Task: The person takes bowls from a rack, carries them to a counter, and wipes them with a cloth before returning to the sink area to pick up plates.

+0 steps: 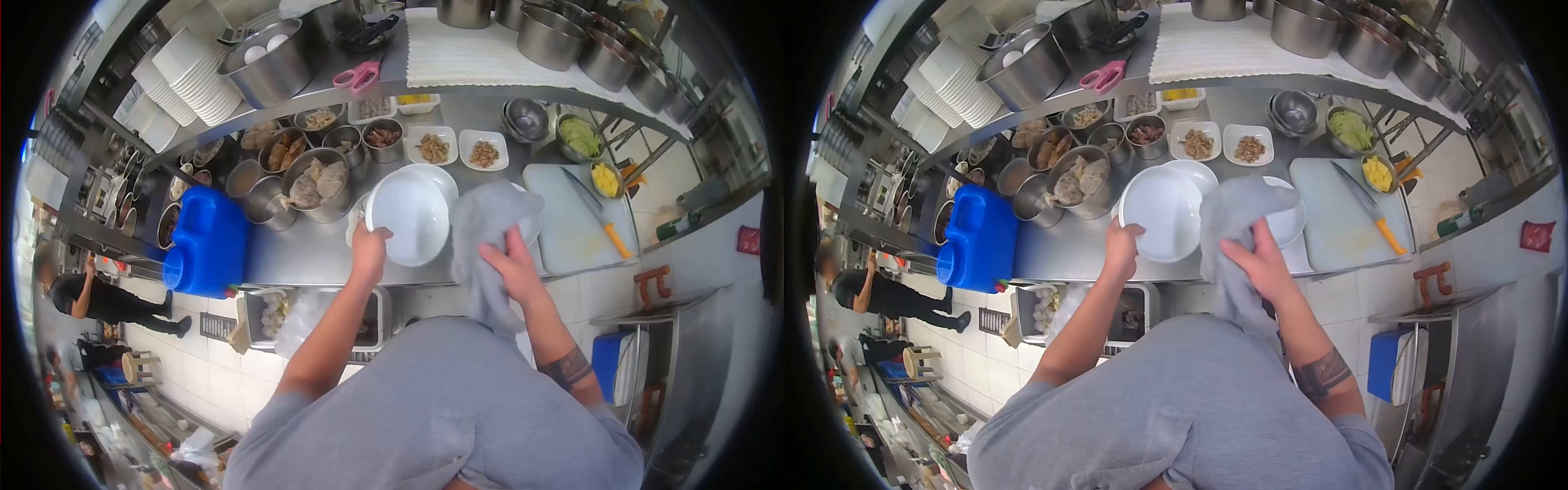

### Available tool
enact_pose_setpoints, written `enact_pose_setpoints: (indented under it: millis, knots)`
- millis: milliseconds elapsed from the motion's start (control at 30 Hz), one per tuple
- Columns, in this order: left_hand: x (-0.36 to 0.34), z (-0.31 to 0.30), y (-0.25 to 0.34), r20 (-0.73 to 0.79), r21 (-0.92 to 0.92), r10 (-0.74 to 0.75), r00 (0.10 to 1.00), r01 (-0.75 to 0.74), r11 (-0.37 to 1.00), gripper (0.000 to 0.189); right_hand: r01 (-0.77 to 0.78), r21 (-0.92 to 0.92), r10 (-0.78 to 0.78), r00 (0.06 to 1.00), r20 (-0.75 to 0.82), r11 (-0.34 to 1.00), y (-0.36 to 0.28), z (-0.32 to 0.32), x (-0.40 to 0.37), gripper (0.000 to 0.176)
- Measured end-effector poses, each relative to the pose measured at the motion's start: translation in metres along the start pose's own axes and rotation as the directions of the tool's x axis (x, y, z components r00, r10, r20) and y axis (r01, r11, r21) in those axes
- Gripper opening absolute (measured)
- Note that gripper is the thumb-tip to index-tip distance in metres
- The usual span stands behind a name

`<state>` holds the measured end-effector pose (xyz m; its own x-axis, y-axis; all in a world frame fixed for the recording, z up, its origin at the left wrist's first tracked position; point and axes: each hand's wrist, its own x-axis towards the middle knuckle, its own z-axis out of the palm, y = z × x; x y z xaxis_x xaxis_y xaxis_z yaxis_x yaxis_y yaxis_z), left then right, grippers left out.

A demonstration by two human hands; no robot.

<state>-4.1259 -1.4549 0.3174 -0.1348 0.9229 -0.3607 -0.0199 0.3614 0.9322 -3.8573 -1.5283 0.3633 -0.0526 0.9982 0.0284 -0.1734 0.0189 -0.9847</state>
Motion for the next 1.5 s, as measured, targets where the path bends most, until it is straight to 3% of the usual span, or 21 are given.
enact_pose_setpoints:
  millis: [100, 167, 233, 300, 333, 400, 533, 600, 633, 667, 700, 733, 767, 833, 900, 1067, 1133, 1267, 1333, 1400, 1500]
  knots:
    - [-0.039, 0.011, 0.003, 0.025, 0.017, 0.108, 0.994, -0.108, 0.994, 0.034, 0.181, -0.371, -0.196, 0.981, -0.002, 0.911, 0.016, 0.043, 0.034, 0.042]
    - [-0.053, 0.026, -0.008, 0.085, 0.113, 0.442, 0.893, -0.450, 0.886, 0.045, 0.247, -0.496, -0.285, 0.958, -0.002, 0.833, 0.042, 0.079, 0.038, 0.036]
    - [-0.050, 0.024, -0.011, 0.074, 0.059, 0.421, 0.904, -0.425, 0.903, 0.045, 0.302, -0.615, -0.373, 0.928, 0.014, 0.728, 0.049, 0.079, 0.037, 0.031]
    - [-0.050, 0.019, -0.008, 0.072, 0.010, 0.388, 0.919, -0.389, 0.921, 0.045, 0.315, -0.613, 0.077, 0.847, 0.526, 0.725, 0.014, 0.062, 0.023, 0.019]
    - [-0.054, 0.011, 0.000, 0.073, 0.031, 0.437, 0.896, -0.440, 0.897, 0.045, 0.293, -0.611, 0.079, 0.858, 0.507, 0.736, 0.011, 0.048, 0.017, 0.019]
    - [-0.059, 0.005, -0.005, 0.099, 0.060, 0.473, 0.876, -0.479, 0.876, 0.044, 0.359, -0.881, 0.223, 0.873, 0.434, 0.307, 0.011, 0.019, 0.010, 0.014]
    - [-0.049, 0.015, -0.028, 0.307, -0.184, 0.208, 0.929, -0.156, 0.970, 0.047, 0.354, -0.919, -0.232, 0.922, 0.310, 0.175, 0.010, -0.001, 0.017, 0.022]
    - [-0.050, 0.021, -0.023, 0.381, -0.219, 0.091, 0.920, -0.006, 0.976, 0.051, 0.379, -0.830, -0.561, 0.822, 0.098, 0.411, 0.022, -0.020, 0.022, 0.025]
    - [-0.051, 0.022, -0.017, 0.376, -0.227, 0.089, 0.923, -0.001, 0.974, 0.051, 0.337, -0.711, -0.494, 0.870, -0.017, 0.617, 0.034, -0.041, 0.022, 0.033]
    - [-0.055, 0.022, -0.003, 0.495, -0.271, -0.063, 0.866, 0.223, 0.936, 0.052, 0.339, -0.710, -0.488, 0.873, -0.008, 0.618, 0.030, -0.054, 0.018, 0.033]
    - [-0.057, 0.021, 0.004, 0.613, -0.277, -0.197, 0.765, 0.441, 0.853, 0.054, 0.100, -0.154, -0.135, 0.962, -0.239, 0.983, 0.025, -0.062, 0.011, 0.038]
    - [-0.059, 0.026, 0.000, 0.608, -0.272, -0.209, 0.766, 0.449, 0.852, 0.054, -0.164, 0.494, 0.298, 0.932, -0.208, 0.854, 0.025, -0.063, 0.003, 0.044]
    - [-0.061, 0.040, -0.004, 0.629, -0.154, -0.286, 0.723, 0.477, 0.865, 0.053, -0.228, 0.633, 0.408, 0.900, -0.153, 0.740, 0.038, -0.063, -0.004, 0.054]
    - [-0.062, 0.077, -0.021, 0.650, -0.027, -0.368, 0.665, 0.504, 0.863, 0.054, -0.245, 0.608, 0.373, 0.923, -0.092, 0.755, 0.052, -0.049, -0.036, 0.053]
    - [-0.055, 0.114, -0.047, 0.561, 0.185, -0.194, 0.804, 0.107, 0.977, 0.053, -0.197, 0.384, 0.254, 0.962, -0.102, 0.902, 0.052, -0.036, -0.069, 0.053]
    - [-0.037, 0.157, -0.039, 0.495, 0.197, -0.265, 0.827, 0.191, 0.962, 0.054, -0.021, -0.205, -0.007, 0.991, -0.135, 0.979, 0.005, -0.061, -0.113, 0.051]
    - [-0.010, 0.175, -0.056, 0.425, 0.137, -0.198, 0.883, 0.154, 0.979, 0.056, -0.080, -0.813, -0.197, 0.952, -0.234, 0.577, -0.020, -0.090, -0.131, 0.044]
    - [0.023, 0.199, -0.044, 0.294, 0.423, -0.136, 0.946, -0.001, 0.906, 0.051, -0.076, -0.691, -0.233, 0.910, -0.342, 0.719, -0.030, -0.120, -0.161, 0.038]
    - [0.033, 0.212, -0.045, 0.257, 0.516, -0.076, 0.964, -0.070, 0.854, 0.050, -0.145, -0.296, -0.078, 0.775, -0.627, 0.944, -0.035, -0.122, -0.163, 0.031]
    - [0.051, 0.221, -0.061, 0.228, 0.518, 0.045, 0.973, -0.160, 0.840, 0.056, -0.138, -0.338, -0.095, 0.802, -0.590, 0.931, -0.041, -0.134, -0.165, 0.035]
    - [0.059, 0.228, -0.060, 0.225, 0.569, 0.050, 0.973, -0.173, 0.804, 0.065, -0.124, 0.028, 0.113, 0.756, -0.645, 0.992, -0.048, -0.129, -0.159, 0.054]
